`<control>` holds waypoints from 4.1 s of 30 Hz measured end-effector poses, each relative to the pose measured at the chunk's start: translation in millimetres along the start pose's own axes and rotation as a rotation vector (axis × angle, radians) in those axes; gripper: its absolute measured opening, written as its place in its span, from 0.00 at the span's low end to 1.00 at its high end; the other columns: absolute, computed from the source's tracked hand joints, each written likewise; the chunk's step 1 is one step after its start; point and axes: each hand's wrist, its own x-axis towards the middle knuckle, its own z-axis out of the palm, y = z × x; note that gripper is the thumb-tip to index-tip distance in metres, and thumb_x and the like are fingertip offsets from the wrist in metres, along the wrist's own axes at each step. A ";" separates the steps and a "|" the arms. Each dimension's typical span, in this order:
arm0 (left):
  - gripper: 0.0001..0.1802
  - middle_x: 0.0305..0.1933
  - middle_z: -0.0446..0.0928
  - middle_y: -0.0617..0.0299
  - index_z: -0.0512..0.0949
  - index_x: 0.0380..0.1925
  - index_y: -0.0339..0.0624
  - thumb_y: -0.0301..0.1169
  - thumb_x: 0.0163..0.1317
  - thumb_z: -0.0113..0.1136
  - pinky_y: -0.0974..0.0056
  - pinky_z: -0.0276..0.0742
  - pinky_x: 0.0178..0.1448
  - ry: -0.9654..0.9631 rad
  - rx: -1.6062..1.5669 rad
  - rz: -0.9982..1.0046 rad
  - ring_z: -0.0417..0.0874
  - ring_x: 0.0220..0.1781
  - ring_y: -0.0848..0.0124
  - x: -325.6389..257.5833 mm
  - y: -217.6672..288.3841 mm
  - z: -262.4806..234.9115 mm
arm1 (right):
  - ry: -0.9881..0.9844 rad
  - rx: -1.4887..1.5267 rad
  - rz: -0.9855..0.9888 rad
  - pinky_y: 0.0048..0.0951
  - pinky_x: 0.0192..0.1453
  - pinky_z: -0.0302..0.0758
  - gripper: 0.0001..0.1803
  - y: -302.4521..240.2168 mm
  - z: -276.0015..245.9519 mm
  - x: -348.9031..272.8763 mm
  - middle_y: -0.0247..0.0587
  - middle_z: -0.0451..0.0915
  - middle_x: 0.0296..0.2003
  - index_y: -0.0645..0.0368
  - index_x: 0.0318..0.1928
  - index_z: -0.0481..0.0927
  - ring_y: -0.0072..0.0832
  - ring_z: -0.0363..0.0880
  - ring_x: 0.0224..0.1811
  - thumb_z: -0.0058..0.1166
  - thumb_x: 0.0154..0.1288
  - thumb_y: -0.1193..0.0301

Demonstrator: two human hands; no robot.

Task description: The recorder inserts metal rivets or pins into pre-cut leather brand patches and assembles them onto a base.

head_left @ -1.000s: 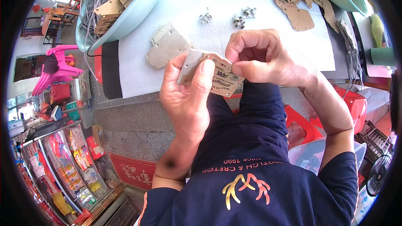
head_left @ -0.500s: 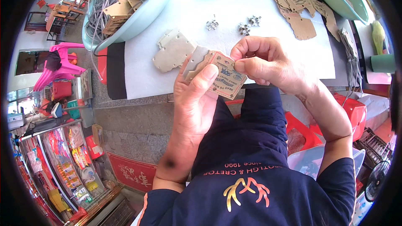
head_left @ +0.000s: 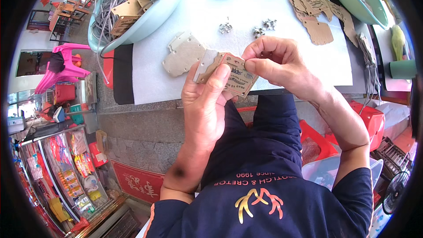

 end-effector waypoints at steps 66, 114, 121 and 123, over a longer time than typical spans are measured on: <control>0.10 0.40 0.81 0.58 0.76 0.45 0.32 0.25 0.66 0.58 0.69 0.76 0.49 -0.024 0.214 0.136 0.81 0.41 0.75 0.1 -5.2 -9.9 | 0.204 -1.074 -0.426 0.36 0.37 0.77 0.07 -2.4 -50.6 8.7 0.40 0.78 0.35 0.56 0.40 0.81 0.38 0.81 0.32 0.58 0.60 0.74; 0.10 0.39 0.80 0.60 0.76 0.46 0.37 0.26 0.64 0.57 0.65 0.78 0.47 0.027 0.248 0.103 0.82 0.40 0.72 1.3 -9.1 -13.5 | 0.195 -1.129 -0.374 0.35 0.37 0.77 0.05 -5.3 -65.6 -30.0 0.41 0.79 0.33 0.59 0.36 0.82 0.40 0.81 0.34 0.60 0.60 0.73; 0.11 0.40 0.81 0.61 0.76 0.47 0.34 0.23 0.65 0.58 0.71 0.76 0.48 0.032 0.227 0.126 0.80 0.40 0.78 0.3 -9.8 -8.3 | 0.332 -1.022 -0.239 0.31 0.34 0.76 0.05 -3.1 -72.3 -45.1 0.40 0.80 0.31 0.59 0.36 0.83 0.33 0.80 0.28 0.60 0.60 0.73; 0.11 0.40 0.81 0.60 0.76 0.46 0.35 0.23 0.65 0.58 0.71 0.76 0.48 0.022 0.228 0.111 0.80 0.41 0.77 -1.2 -8.5 -7.2 | 0.349 -1.037 -0.218 0.30 0.33 0.75 0.05 -5.8 -71.4 -47.4 0.40 0.79 0.31 0.59 0.36 0.83 0.32 0.79 0.27 0.60 0.60 0.72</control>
